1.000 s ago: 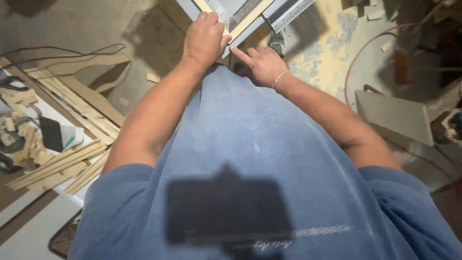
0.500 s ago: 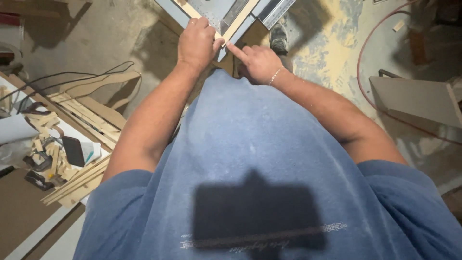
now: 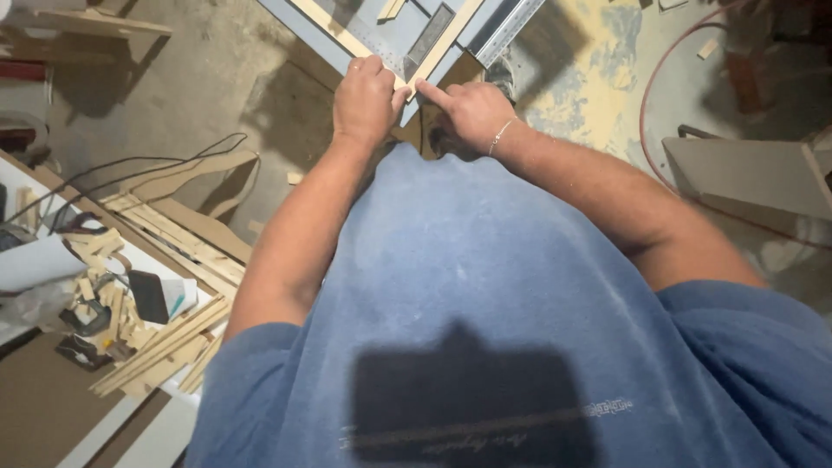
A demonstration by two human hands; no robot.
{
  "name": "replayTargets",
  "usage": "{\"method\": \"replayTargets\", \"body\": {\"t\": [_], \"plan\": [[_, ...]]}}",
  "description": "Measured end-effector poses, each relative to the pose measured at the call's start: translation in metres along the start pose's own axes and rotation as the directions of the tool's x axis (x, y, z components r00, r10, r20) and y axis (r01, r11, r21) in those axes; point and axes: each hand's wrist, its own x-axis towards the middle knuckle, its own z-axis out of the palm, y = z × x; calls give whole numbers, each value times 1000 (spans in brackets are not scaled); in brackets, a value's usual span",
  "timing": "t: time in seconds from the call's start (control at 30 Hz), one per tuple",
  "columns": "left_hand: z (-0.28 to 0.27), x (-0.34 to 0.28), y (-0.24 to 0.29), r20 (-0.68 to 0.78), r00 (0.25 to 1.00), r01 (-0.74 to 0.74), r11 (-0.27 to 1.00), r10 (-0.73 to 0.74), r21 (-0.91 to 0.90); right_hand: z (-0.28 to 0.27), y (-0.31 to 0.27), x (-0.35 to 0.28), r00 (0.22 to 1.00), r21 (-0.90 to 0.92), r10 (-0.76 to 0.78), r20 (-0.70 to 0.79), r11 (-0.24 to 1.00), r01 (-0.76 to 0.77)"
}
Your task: The person is arranging thin wooden strips into a geometric pattern within a jig on a workbench, using a square to ensure proper alignment.
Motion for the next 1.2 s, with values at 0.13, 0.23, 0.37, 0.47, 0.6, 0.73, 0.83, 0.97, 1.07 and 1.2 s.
{"method": "replayTargets", "body": {"t": [0.13, 0.23, 0.37, 0.47, 0.6, 0.73, 0.83, 0.97, 1.07, 1.2], "plan": [[-4, -1, 1, -32, 999, -11, 1000, 10, -24, -16, -4, 7, 995, -24, 37, 92, 999, -35], [0, -3, -2, -136, 991, -28, 998, 20, -55, -30, -7, 13, 967, -80, 63, 247, 996, -44], [6, -8, -8, -166, 984, -71, 996, 61, -55, -13, 2, 17, 964, -62, 50, 259, 997, -35], [-2, -11, -11, -203, 973, -119, 992, 110, -33, -22, -1, 21, 944, -32, 63, 324, 998, -56], [-3, -18, -14, -237, 961, -174, 979, 146, -105, -16, 8, 25, 923, -24, 51, 381, 999, -46], [5, -22, -14, -256, 958, -154, 984, 127, -92, -33, -8, 32, 881, -108, 129, 455, 990, -89], [7, -23, -13, -209, 971, -124, 992, 120, -6, -37, -10, 34, 888, -131, 116, 445, 989, -64], [17, -29, -13, -244, 966, -105, 993, 88, -60, -33, -8, 34, 880, -147, 149, 451, 985, -92], [24, -32, -12, -251, 966, -78, 995, 60, -62, -28, -4, 32, 900, -159, 120, 418, 986, -58], [26, -32, -13, -285, 958, -71, 992, 39, -104, -21, -1, 32, 913, -175, 114, 392, 983, -48]]}}
